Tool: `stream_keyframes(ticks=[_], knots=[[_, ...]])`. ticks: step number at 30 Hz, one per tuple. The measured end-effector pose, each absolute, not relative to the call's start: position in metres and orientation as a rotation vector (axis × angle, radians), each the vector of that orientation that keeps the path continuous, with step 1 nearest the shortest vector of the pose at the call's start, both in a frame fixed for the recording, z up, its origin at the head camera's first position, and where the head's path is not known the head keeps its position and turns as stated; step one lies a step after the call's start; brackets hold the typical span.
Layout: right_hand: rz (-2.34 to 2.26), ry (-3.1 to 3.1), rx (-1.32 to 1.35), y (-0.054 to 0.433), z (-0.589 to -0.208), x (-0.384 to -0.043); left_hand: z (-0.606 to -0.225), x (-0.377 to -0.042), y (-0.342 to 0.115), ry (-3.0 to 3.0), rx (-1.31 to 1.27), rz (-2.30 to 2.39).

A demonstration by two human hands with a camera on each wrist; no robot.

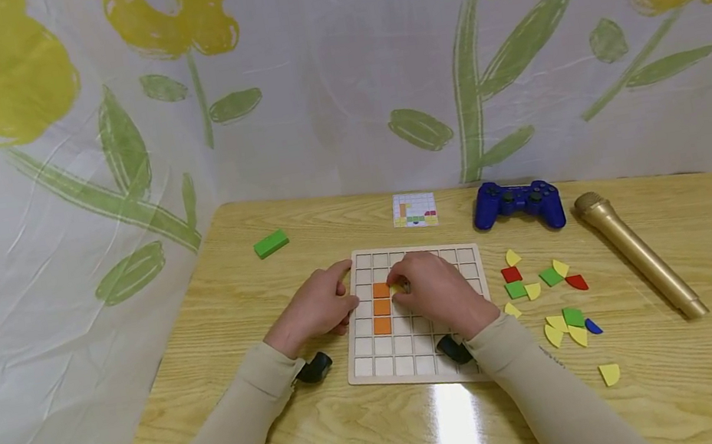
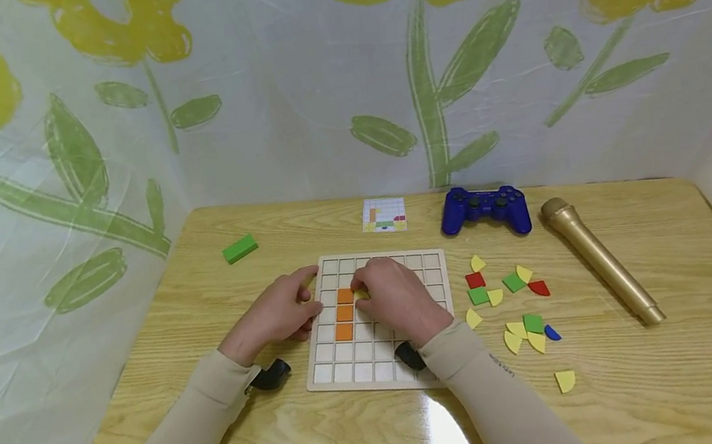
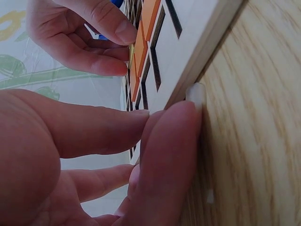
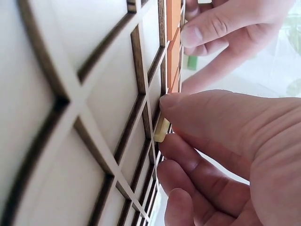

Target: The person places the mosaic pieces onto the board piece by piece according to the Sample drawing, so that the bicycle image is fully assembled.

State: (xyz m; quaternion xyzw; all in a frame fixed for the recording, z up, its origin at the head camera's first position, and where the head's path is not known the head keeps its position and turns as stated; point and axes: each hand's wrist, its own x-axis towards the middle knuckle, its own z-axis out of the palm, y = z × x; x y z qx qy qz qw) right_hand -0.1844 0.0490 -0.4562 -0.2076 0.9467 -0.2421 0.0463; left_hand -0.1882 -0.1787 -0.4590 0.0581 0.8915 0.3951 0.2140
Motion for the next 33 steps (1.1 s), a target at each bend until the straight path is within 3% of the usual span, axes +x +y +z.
stream_keyframes(ticks=[18, 33], knots=[[-0.755, 2.877, -0.592, 0.064, -0.448, -0.186, -0.456, -0.186, -0.174, 2.464, 0.155, 1.109], [-0.809, 2.881, -0.448, 0.154, -0.449, -0.163, -0.458, -0.186, -0.177, 2.450, 0.137, 1.110]])
